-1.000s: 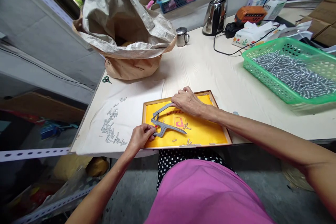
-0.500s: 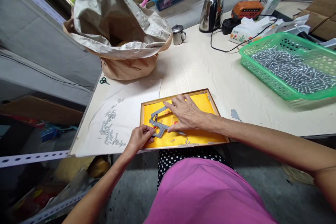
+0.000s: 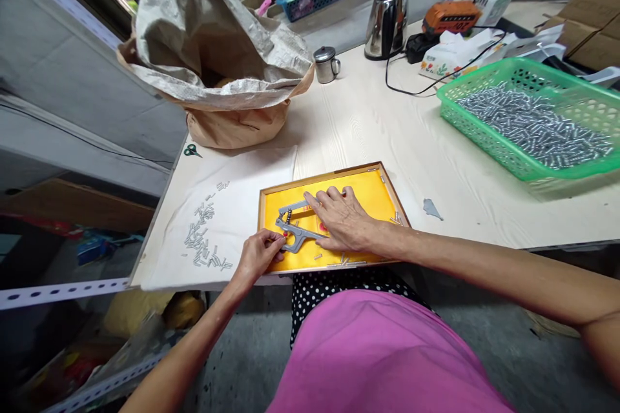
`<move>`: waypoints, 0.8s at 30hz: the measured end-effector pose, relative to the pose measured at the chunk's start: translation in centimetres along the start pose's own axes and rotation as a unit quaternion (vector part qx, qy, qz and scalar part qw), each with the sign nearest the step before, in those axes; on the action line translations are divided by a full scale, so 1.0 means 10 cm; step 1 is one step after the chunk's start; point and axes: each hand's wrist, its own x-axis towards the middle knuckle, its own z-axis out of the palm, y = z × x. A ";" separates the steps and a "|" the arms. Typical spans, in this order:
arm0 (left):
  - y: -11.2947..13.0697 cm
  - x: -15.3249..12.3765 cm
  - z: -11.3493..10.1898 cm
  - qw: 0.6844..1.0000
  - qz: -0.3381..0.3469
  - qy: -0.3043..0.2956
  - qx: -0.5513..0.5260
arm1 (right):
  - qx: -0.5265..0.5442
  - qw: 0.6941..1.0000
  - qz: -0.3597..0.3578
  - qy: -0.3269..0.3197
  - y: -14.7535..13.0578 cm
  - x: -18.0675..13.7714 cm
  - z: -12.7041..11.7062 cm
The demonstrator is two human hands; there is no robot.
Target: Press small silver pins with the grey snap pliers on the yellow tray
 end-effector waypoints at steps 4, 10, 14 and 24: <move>-0.03 0.01 0.00 1.000 -0.003 -0.003 0.015 | 0.000 1.000 0.010 0.007 -0.07 -0.01 0.01; -0.07 -0.15 0.12 0.960 0.182 0.126 0.169 | 0.002 1.000 0.023 0.016 -0.13 -0.03 0.10; 0.07 -0.15 0.24 0.873 0.347 0.161 0.303 | 0.014 0.998 -0.033 0.053 -0.15 0.06 0.07; 0.37 0.17 0.23 0.849 0.342 0.089 0.393 | -0.073 0.994 -0.014 0.077 -0.12 0.17 0.03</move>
